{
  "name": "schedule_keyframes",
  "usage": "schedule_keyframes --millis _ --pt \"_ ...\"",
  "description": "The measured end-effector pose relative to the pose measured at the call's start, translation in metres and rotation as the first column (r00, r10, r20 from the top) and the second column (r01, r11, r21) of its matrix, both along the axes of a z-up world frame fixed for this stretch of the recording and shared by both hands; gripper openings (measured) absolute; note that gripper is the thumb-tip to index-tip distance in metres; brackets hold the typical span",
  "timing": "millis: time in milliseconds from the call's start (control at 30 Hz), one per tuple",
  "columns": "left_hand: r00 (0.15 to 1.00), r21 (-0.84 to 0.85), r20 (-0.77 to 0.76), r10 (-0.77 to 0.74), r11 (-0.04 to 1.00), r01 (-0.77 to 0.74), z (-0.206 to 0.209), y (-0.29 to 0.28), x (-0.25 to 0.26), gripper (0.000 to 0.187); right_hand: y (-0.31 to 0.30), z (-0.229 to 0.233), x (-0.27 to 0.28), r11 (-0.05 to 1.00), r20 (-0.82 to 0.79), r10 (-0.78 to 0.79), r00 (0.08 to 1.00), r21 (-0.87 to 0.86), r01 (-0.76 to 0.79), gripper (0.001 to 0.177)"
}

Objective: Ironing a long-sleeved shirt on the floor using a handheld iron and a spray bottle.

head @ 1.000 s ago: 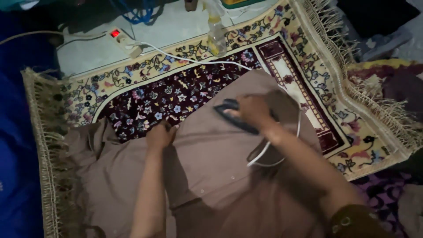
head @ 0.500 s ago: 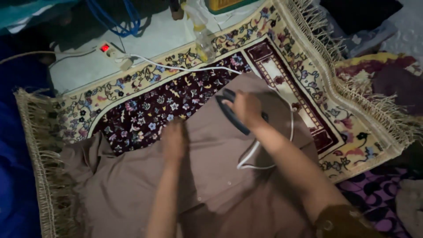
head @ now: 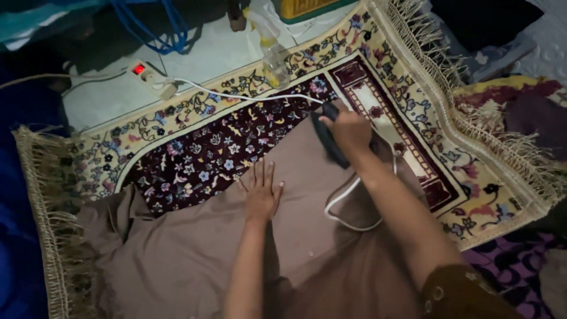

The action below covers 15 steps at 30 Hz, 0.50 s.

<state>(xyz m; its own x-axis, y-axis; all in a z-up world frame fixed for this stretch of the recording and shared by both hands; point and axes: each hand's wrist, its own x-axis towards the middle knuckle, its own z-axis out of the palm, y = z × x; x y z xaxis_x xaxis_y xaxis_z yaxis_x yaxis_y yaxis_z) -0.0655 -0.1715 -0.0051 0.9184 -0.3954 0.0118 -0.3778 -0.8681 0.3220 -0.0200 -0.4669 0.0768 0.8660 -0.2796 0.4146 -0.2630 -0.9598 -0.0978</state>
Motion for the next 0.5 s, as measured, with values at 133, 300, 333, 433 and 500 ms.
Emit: schedule_keyframes --millis 133,300,333,433,500 --pt "0.999 -0.013 -0.037 0.015 1.000 -0.016 0.000 0.001 -0.002 0.071 -0.026 -0.033 0.018 0.992 0.070 0.001 0.998 -0.128 0.008 0.062" --pt "0.992 0.037 -0.124 0.040 0.999 -0.036 0.014 0.002 0.002 0.072 -0.032 0.014 -0.019 0.981 -0.234 -0.101 0.967 0.137 0.136 0.066" --pt "0.991 0.037 -0.130 0.042 0.999 -0.037 0.009 0.004 0.000 0.072 -0.034 0.020 -0.026 0.981 -0.241 -0.100 0.965 0.136 0.135 0.066" --pt "0.999 0.040 -0.035 0.027 0.999 -0.026 -0.002 0.006 -0.001 0.071 -0.041 0.025 -0.031 0.983 -0.357 -0.106 0.928 0.104 0.153 0.069" --pt "0.999 0.034 -0.052 0.016 0.999 -0.015 -0.006 0.001 -0.002 0.070 -0.051 0.014 -0.025 0.981 -0.249 -0.177 0.952 0.036 0.191 0.069"
